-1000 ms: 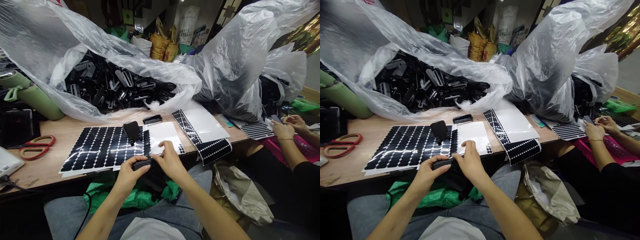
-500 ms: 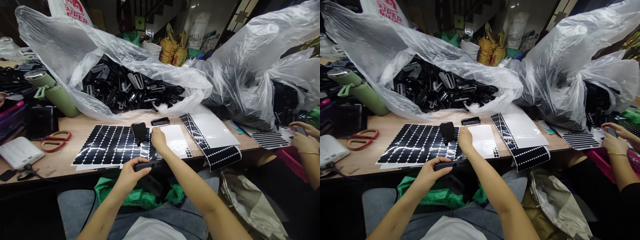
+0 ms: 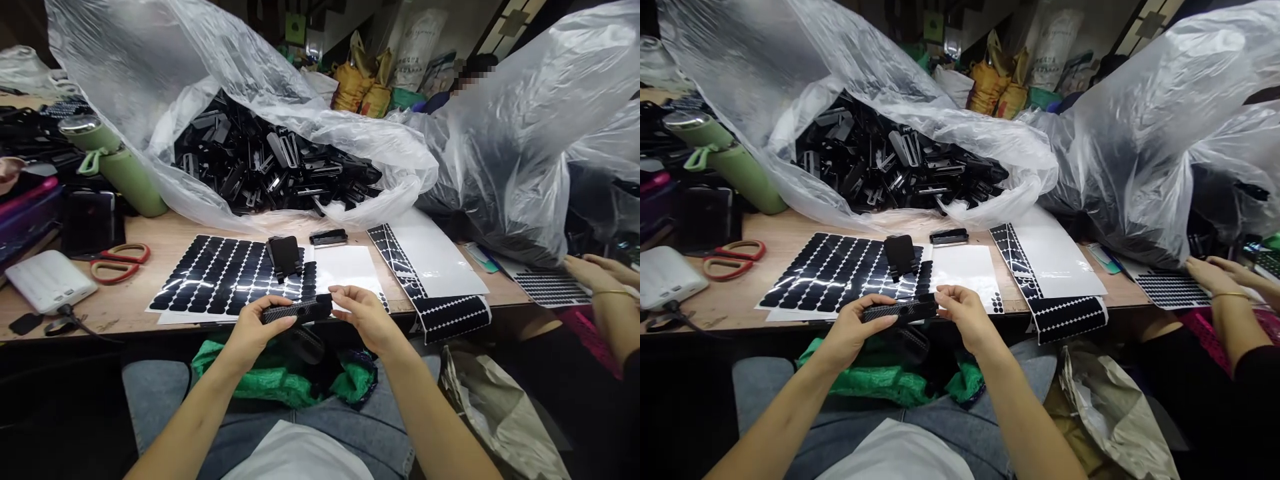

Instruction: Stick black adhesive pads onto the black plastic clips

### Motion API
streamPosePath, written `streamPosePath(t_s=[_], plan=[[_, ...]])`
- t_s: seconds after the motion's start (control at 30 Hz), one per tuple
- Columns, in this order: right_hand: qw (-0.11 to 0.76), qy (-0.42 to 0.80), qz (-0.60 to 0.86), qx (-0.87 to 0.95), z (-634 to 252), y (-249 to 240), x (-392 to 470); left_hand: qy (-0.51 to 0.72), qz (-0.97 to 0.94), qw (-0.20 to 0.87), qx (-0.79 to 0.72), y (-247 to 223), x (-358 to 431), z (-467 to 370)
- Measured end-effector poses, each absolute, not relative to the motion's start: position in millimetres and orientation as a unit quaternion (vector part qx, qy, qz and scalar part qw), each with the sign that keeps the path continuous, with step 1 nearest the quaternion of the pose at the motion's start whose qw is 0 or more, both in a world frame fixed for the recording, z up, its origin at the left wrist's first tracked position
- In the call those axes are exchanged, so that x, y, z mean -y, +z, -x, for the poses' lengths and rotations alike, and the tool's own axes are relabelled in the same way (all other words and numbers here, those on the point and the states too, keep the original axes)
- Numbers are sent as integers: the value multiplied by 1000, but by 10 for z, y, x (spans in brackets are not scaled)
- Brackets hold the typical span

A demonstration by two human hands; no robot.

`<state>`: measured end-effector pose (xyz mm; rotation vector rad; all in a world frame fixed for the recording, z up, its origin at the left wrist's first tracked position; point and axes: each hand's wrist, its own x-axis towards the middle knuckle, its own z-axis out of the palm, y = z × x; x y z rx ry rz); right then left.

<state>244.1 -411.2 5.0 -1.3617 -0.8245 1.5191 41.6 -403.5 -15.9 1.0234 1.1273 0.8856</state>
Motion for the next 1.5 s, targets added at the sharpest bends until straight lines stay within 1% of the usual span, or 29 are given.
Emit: streamPosePath(t_s=[0.1,0.27,0.57,0.97,1.17,1.5], plan=[[462,611,555,324,-2403,61,4266,393,-452,635,-487,-153,4038,-454],[500,597,544,314,-2340,29,4356,390,-467,621,-494,-135,4062,-482],[511,574,550,327,-2370,19,4407,410,-477,614,-477,-140,4093,-517],[505,476,601,396,-2395,-126,4453,391,-491,609,-485,-90,4114,-595],[496,419,640,411,-2381,-120,4482,372,-478,635,-480,-117,4110,-630],[495,399,655,407,-2383,-138,4489,370,-489,615,-496,-179,4102,-676]])
